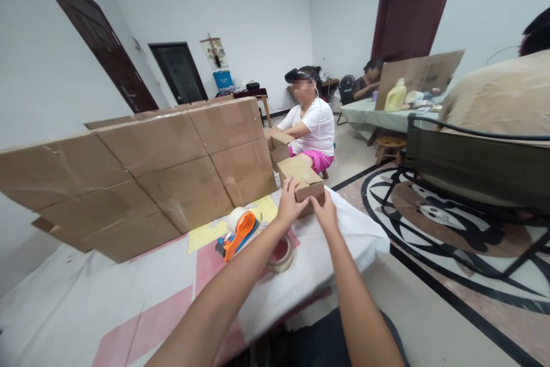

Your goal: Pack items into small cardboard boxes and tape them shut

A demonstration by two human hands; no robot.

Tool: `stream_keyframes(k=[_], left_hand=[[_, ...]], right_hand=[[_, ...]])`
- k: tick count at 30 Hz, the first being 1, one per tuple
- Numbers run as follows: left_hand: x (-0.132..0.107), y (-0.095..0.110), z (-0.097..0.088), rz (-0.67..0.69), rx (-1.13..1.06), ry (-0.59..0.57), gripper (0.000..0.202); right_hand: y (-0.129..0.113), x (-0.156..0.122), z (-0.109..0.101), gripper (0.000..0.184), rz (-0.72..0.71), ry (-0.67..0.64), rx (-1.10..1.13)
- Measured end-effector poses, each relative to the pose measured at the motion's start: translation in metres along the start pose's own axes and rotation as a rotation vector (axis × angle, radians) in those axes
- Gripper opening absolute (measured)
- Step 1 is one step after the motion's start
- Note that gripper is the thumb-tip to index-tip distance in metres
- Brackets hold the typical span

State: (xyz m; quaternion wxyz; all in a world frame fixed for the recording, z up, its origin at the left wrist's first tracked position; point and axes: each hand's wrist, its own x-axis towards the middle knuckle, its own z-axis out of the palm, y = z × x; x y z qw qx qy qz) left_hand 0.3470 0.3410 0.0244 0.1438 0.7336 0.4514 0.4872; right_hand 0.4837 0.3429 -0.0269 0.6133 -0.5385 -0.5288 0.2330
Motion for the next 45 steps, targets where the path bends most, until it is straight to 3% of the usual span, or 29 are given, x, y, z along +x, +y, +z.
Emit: stream_keyframes(k=[4,7,9,11,13,16,19,22,24,27,30,33,36,40,42,45], left_hand=[[0.019,-0.031,0.022,-0.063,0.024,0.016,0.059],[0.039,-0.034,0.03,-0.088,0.008,-0.002,0.063],[0.045,-0.03,0.023,-0.083,-0.02,-0.041,0.073],[0.038,-0.023,0.0,-0.065,-0.049,-0.077,0.083],[0.012,-0.016,-0.042,-0.023,-0.066,-0.076,0.075],[-0.055,-0.015,-0.135,0.123,-0.019,0.019,0.016],[-0.132,-0.037,-0.246,0.054,0.143,0.213,0.013],[-0.198,-0.079,-0.358,-0.193,0.286,0.474,0.02],[-0.23,-0.114,-0.426,-0.314,0.343,0.655,0.024],[-0.258,-0.17,-0.507,-0.481,0.384,0.876,0.026],[-0.261,-0.227,-0.558,-0.611,0.353,0.979,0.024],[-0.248,-0.283,-0.585,-0.696,0.288,1.005,0.039],[-0.231,-0.332,-0.601,-0.734,0.234,1.002,0.064],[-0.214,-0.379,-0.62,-0.732,0.153,0.964,0.086],[-0.21,-0.395,-0.629,-0.715,0.118,0.934,0.086],[-0.211,-0.412,-0.639,-0.658,0.095,0.867,0.068]], right_hand=[[0.028,-0.003,0.032,0.07,0.033,0.242,-0.115],[0.035,-0.006,0.033,0.071,0.079,0.272,-0.157],[0.034,-0.007,0.028,0.064,0.094,0.286,-0.155],[0.03,-0.008,0.022,0.051,0.067,0.314,-0.163],[0.021,-0.011,0.017,0.034,0.017,0.339,-0.181],[-0.004,-0.016,0.01,0.025,-0.059,0.308,-0.189],[-0.05,-0.023,0.011,0.027,-0.245,0.225,-0.207],[-0.111,-0.041,0.042,0.032,-0.478,0.104,-0.192],[-0.153,-0.067,0.086,0.031,-0.575,-0.053,-0.109],[-0.206,-0.129,0.179,0.027,-0.678,-0.476,0.077],[-0.243,-0.2,0.285,0.019,-0.696,-0.87,0.222],[-0.269,-0.262,0.392,0.026,-0.653,-1.123,0.287],[-0.29,-0.302,0.497,0.041,-0.468,-1.154,0.232],[-0.309,-0.311,0.617,0.053,-0.09,-0.929,-0.142],[-0.31,-0.302,0.66,0.055,0.006,-0.817,-0.256],[-0.301,-0.287,0.704,0.058,0.073,-0.694,-0.362]])
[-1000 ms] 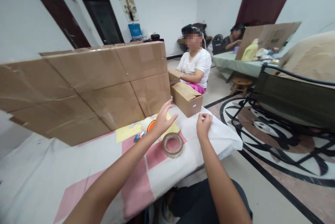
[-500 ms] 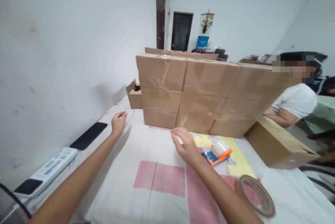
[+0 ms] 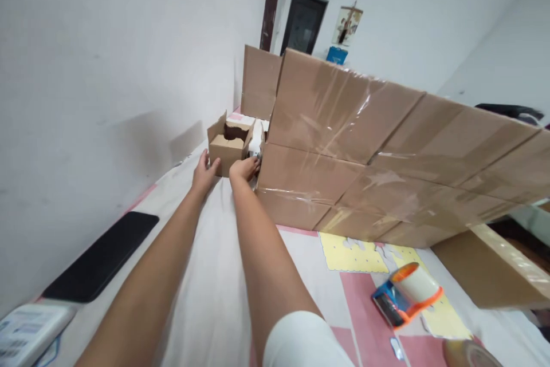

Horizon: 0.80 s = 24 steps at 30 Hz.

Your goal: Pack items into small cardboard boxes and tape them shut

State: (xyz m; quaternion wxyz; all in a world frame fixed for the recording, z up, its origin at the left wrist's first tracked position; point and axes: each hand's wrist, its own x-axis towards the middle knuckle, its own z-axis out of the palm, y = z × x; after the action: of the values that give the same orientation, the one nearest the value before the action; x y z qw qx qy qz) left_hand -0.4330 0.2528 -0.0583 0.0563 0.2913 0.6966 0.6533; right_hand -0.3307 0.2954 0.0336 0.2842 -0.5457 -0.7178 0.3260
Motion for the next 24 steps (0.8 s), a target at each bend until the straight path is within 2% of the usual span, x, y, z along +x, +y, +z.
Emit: stream_keyframes(k=[3,6,13,15,17,20,22,24], left_hand=[[0.008,-0.009,-0.004,0.049,0.0,-0.045,0.048],[0.011,-0.013,-0.006,0.065,0.0,-0.022,0.046],[0.007,-0.011,-0.004,0.04,-0.039,0.086,0.046],[0.005,-0.006,0.0,0.043,-0.061,0.12,0.045],[0.004,0.002,0.004,0.055,-0.09,0.15,0.045],[0.0,0.025,0.004,0.059,-0.134,0.194,0.045],[-0.006,0.044,-0.005,0.051,-0.154,0.232,0.044],[-0.019,0.061,-0.022,0.04,-0.164,0.287,0.043]], right_hand=[[0.005,0.024,0.019,0.059,0.083,0.037,-0.079],[0.006,0.037,0.032,0.054,0.176,0.059,-0.153],[-0.003,0.042,0.034,0.045,0.239,0.119,-0.118],[0.0,0.034,0.03,0.045,0.234,0.098,-0.072],[0.006,0.022,0.022,0.054,0.22,0.078,-0.014],[0.014,-0.007,0.0,0.053,0.21,0.042,0.1],[0.018,-0.032,-0.018,0.047,0.199,-0.002,0.192],[0.02,-0.063,-0.037,0.046,0.181,-0.069,0.295]])
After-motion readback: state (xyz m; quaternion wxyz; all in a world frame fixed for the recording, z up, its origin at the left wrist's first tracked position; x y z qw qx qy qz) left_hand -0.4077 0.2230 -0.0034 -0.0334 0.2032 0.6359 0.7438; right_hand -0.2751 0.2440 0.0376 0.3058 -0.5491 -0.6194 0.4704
